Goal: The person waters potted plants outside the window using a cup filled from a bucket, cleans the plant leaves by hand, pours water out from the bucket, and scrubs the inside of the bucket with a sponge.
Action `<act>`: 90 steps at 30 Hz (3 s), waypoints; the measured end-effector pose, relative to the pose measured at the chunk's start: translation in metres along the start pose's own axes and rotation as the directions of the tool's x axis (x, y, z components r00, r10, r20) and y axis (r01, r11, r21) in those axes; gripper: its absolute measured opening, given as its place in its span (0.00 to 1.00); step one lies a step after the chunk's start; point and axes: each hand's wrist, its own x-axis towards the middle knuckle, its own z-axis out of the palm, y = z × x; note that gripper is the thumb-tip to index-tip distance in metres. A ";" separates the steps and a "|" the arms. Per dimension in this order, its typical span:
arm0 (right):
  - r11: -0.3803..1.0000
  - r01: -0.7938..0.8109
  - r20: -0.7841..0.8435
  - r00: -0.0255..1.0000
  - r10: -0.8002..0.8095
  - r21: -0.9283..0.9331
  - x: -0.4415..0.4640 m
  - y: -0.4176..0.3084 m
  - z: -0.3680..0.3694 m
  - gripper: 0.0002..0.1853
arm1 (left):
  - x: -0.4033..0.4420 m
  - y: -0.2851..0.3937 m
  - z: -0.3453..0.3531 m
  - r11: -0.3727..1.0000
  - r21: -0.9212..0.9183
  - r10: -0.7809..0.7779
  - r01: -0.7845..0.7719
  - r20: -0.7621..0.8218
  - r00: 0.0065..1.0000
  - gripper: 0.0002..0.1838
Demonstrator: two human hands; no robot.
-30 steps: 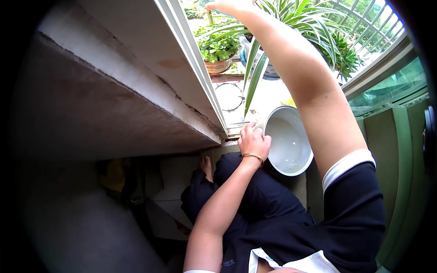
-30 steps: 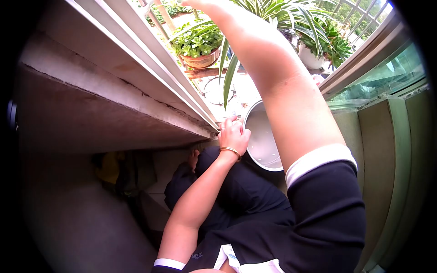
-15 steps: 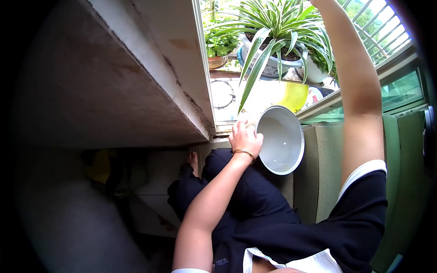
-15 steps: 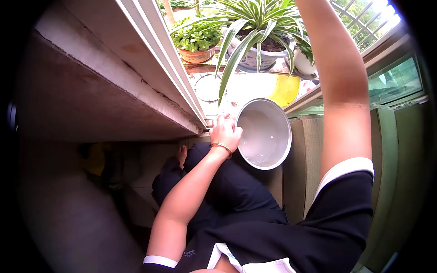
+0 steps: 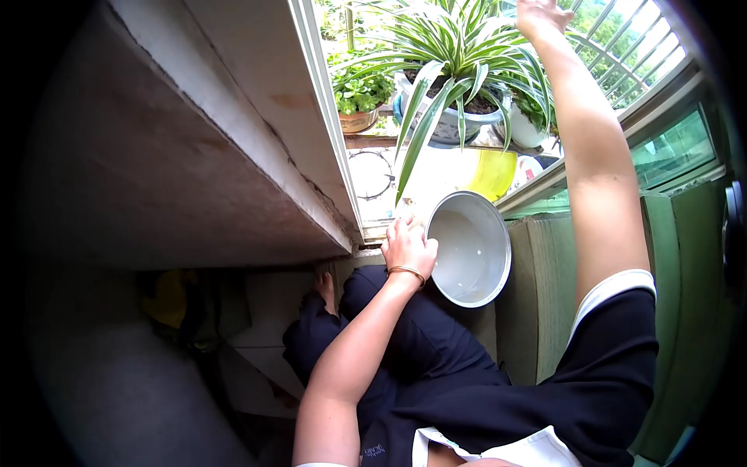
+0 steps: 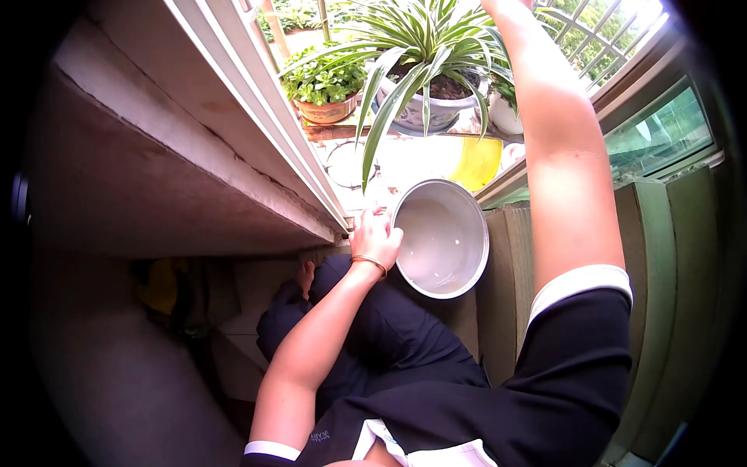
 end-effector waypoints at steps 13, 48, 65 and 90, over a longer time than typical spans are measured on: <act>0.982 0.189 -0.512 0.842 -0.167 -0.009 -0.035 -0.042 -0.079 0.21 | 0.002 -0.007 0.007 0.999 0.023 0.024 -0.023 -0.053 0.998 0.13; 0.364 -0.880 0.938 0.214 -0.271 0.306 -0.466 -0.096 -0.031 0.49 | -0.012 0.001 0.009 0.966 0.035 0.259 -0.258 -0.053 0.964 0.09; -0.323 -0.830 0.839 0.521 -0.155 0.455 -0.482 -0.112 -0.039 0.44 | -0.011 0.000 0.012 0.940 0.088 0.338 -0.329 -0.111 0.935 0.09; 0.116 -0.367 0.331 0.911 0.248 0.923 -0.074 -0.044 -0.086 0.52 | -0.009 -0.005 0.015 0.964 0.070 0.265 -0.258 -0.125 0.956 0.08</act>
